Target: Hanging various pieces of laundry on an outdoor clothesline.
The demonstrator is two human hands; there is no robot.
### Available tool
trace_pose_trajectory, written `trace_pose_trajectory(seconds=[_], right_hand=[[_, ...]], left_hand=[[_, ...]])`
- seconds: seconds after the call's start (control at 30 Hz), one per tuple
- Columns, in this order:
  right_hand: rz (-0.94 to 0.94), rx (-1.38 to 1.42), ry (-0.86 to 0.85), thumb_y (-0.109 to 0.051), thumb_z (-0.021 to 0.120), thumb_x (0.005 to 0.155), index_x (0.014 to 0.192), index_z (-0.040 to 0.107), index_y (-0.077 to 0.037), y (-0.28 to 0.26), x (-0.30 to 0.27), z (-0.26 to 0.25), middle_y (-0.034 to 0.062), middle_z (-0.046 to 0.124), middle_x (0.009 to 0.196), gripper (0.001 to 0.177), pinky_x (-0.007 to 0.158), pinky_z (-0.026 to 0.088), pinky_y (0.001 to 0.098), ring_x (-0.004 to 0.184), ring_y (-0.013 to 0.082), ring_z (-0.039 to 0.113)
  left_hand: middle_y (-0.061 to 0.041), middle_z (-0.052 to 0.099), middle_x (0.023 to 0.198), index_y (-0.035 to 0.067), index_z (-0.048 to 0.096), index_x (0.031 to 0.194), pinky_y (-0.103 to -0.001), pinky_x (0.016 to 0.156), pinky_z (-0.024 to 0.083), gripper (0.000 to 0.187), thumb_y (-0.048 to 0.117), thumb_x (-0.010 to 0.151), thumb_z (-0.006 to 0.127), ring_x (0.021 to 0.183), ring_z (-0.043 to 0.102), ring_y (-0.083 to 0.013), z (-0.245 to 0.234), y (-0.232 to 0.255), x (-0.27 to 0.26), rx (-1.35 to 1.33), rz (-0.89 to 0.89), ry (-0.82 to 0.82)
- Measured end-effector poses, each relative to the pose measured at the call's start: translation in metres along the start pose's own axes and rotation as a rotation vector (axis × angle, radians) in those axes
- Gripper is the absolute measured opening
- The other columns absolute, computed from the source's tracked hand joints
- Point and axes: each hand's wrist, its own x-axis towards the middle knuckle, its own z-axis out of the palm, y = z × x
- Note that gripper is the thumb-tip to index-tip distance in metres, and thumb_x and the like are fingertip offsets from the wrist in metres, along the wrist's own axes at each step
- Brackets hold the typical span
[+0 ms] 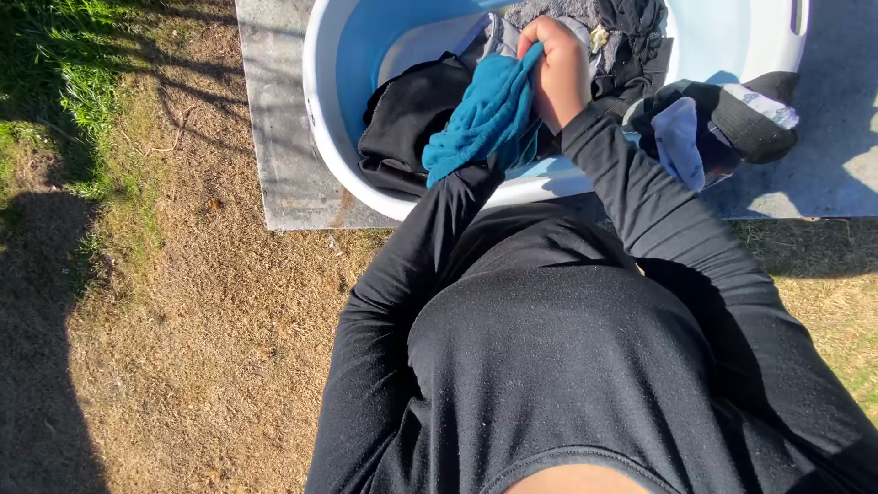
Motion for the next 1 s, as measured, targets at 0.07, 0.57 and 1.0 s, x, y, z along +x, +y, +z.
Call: trace_pose_trajectory(seconds=[0.07, 0.57, 1.0], right_hand=[[0.009, -0.049, 0.073, 0.009, 0.058, 0.095, 0.094, 0.06, -0.002, 0.064, 0.009, -0.008, 0.0086, 0.064, 0.086, 0.011, 0.073, 0.049, 0.0312, 0.081, 0.02, 0.063], [0.6, 0.574, -0.153, 0.001, 0.049, 0.108, 0.134, 0.058, 0.002, 0.071, 0.004, -0.109, 0.012, 0.067, 0.124, 0.027, 0.098, 0.06, 0.0503, 0.113, 0.027, 0.071], [0.404, 0.44, -0.353, -0.003, 0.058, 0.097, 0.124, 0.066, 0.001, -0.087, 0.004, -0.03, 0.0047, 0.067, 0.108, 0.028, 0.083, 0.053, 0.027, 0.096, 0.0121, 0.063]], left_hand=[[-0.017, 0.054, 0.152, 0.006, 0.05, 0.147, -0.033, 0.121, 0.042, 0.039, 0.017, 0.109, 0.051, 0.141, 0.054, -0.03, 0.03, -0.021, -0.004, -0.026, -0.006, 0.01], [-0.009, 0.056, 0.104, 0.001, 0.058, 0.105, -0.033, 0.088, 0.044, 0.028, 0.018, 0.098, 0.079, 0.097, 0.051, -0.0177, -0.249, -0.056, -0.101, -0.168, -0.542, 0.678], [-0.019, 0.066, 0.125, 0.003, 0.063, 0.129, -0.041, 0.096, 0.052, 0.035, 0.008, 0.094, 0.063, 0.113, 0.065, -0.035, -0.044, -0.006, -0.007, -0.193, 0.107, 0.038]])
